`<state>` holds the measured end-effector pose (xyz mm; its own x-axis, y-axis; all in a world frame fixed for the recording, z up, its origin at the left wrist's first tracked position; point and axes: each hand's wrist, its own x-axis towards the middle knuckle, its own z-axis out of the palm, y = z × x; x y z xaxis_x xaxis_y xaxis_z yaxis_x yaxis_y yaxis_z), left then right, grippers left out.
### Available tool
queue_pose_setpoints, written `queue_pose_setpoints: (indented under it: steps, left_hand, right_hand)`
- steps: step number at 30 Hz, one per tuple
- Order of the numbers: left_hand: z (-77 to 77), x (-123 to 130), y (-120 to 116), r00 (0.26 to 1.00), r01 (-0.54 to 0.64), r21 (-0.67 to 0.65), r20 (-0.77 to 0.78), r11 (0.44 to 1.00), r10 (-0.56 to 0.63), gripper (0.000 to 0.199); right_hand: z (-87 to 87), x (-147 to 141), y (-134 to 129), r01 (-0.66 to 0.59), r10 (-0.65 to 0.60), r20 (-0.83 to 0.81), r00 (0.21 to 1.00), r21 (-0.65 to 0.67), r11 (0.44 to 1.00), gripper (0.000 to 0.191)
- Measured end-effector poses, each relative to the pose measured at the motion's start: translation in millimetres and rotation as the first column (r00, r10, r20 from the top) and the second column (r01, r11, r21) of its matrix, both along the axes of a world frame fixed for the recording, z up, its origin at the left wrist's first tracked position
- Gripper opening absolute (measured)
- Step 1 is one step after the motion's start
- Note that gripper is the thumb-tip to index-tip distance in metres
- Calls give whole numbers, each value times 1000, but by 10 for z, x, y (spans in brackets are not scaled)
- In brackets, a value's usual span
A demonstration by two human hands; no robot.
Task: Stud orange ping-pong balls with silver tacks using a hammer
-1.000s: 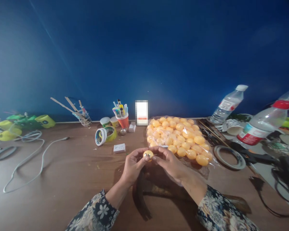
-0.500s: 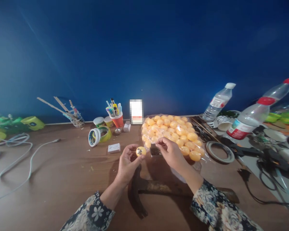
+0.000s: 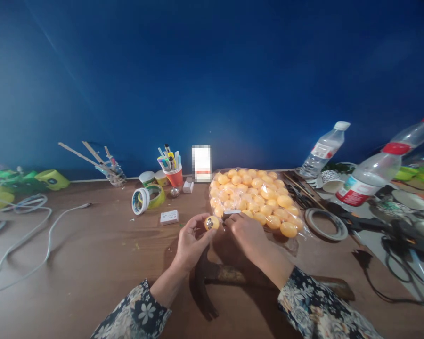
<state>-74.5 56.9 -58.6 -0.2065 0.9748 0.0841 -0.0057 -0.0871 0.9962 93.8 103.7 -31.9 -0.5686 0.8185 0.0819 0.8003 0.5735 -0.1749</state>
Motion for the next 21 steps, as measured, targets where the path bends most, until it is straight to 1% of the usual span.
queue_pose_setpoints:
  steps: [3,8,16,21]
  left_hand:
    - [23,10,-2,1000,-22,-9,11,1000,22,41]
    - [40,10,-4,1000,-26,-20,16,999,26,40]
    - [61,21,1,999,-36,-22,20,999,37,41]
    - [41,16,8,999,-38,-16,10,999,39,41]
  right_hand:
    - [-17,3,-1,15,-15,0,1000,-15,1000,18]
    - [13,20,-25,40,-41,-32,999,-41,998,16]
    - [26,29,-25,14,-21,-82,996,-83,996,16]
    - [13,28,-21,10,-21,-123,992,-95,995,15]
